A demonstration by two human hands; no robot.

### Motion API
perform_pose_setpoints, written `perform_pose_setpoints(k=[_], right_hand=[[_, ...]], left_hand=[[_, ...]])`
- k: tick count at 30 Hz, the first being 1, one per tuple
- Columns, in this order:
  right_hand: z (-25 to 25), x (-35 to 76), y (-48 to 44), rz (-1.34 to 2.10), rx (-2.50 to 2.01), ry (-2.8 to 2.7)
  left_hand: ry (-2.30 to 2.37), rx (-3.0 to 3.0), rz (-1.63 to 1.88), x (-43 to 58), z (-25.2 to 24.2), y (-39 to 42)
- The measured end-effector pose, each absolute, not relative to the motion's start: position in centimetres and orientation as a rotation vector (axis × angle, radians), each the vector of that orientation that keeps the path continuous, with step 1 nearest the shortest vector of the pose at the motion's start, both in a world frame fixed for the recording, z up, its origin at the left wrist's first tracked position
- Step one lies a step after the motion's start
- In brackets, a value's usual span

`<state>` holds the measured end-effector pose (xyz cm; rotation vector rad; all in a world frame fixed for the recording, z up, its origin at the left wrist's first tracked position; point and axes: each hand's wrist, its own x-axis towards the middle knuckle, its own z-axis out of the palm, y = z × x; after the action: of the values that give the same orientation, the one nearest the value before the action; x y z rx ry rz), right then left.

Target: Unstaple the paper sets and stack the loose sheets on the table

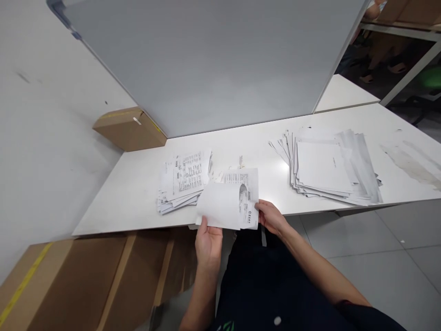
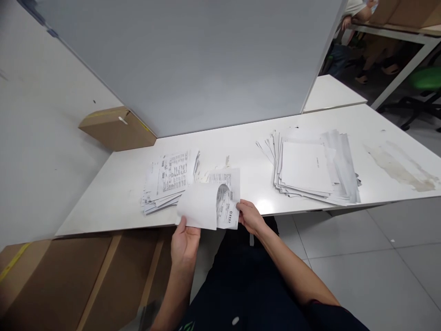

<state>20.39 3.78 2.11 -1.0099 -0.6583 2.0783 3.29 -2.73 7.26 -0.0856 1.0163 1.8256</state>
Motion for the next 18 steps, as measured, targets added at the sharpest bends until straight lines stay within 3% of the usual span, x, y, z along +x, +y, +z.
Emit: perform_pose_setpoints(k=[6, 13, 18], right_hand=[[2.0, 20.7, 3.8, 2.075, -1.056, -0.641], [2.9, 20.6, 3.5, 1.861, -1.121, -1.02], [2.8, 21.8, 3.2, 1.81, -1.275, -1.117]], left_hand=[[1.101, -0.13, 1.68, 6.0, 4.6, -3.2], [1.081, -0.091, 1.507, 7.2, 3.0, -5.8], [1.583, 0.281, 1.528, 4.5, 1.2, -7.3]])
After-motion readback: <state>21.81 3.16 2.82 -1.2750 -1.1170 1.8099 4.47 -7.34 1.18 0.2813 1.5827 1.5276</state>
